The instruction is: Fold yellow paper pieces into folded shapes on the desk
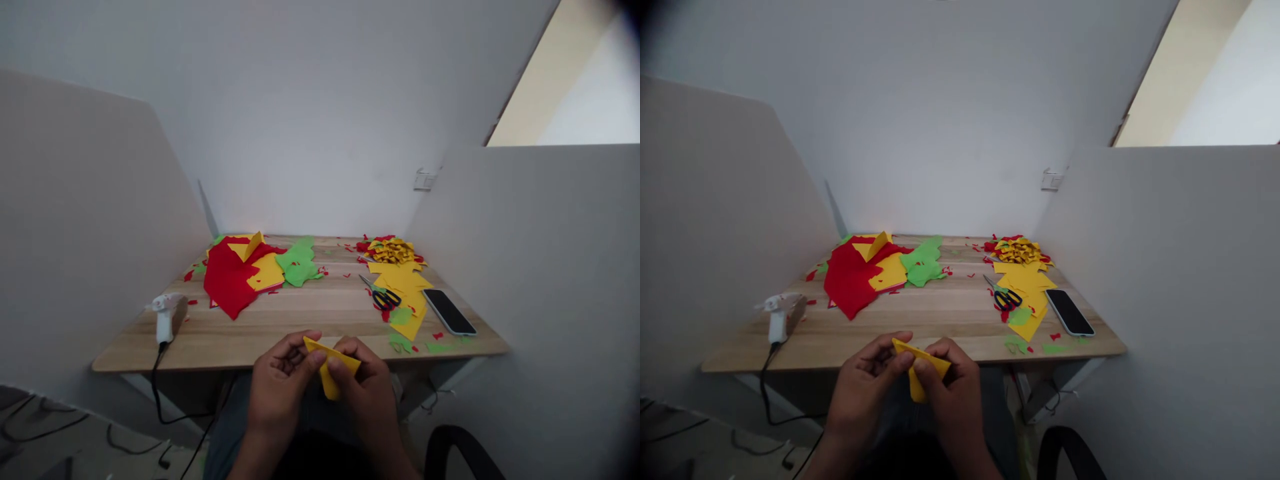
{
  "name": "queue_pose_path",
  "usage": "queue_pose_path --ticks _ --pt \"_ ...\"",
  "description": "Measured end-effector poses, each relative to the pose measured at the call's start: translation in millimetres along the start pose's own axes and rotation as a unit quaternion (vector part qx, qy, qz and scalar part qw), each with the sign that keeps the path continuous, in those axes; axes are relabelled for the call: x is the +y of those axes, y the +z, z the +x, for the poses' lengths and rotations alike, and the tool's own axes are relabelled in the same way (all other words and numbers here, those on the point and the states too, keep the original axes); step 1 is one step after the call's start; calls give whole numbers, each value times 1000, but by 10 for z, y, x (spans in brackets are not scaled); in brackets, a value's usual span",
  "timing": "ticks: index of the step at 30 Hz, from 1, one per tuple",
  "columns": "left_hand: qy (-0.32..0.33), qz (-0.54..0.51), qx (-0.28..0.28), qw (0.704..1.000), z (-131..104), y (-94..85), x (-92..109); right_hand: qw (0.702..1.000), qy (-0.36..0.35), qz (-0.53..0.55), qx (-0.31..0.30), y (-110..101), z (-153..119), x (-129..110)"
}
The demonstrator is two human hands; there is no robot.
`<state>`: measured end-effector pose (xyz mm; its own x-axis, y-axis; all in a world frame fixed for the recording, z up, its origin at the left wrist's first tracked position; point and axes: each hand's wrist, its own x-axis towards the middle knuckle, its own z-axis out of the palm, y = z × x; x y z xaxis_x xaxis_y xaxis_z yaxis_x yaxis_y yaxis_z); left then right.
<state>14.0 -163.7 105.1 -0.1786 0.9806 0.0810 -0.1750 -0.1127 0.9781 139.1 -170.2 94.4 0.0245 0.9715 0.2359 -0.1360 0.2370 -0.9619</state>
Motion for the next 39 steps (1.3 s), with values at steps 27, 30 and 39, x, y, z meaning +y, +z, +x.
queue_pose_path --ticks 27,30,39 --pt "-21 -78 -33 996 -39 -130 114 986 -89 79 -114 -189 -134 -197" --pt "-22 -90 -35 995 -45 -126 121 984 -92 95 -116 -204 -121 -214" --pt "28 -11 -36 999 -41 -141 127 994 1 -7 -111 -266 -62 -253"
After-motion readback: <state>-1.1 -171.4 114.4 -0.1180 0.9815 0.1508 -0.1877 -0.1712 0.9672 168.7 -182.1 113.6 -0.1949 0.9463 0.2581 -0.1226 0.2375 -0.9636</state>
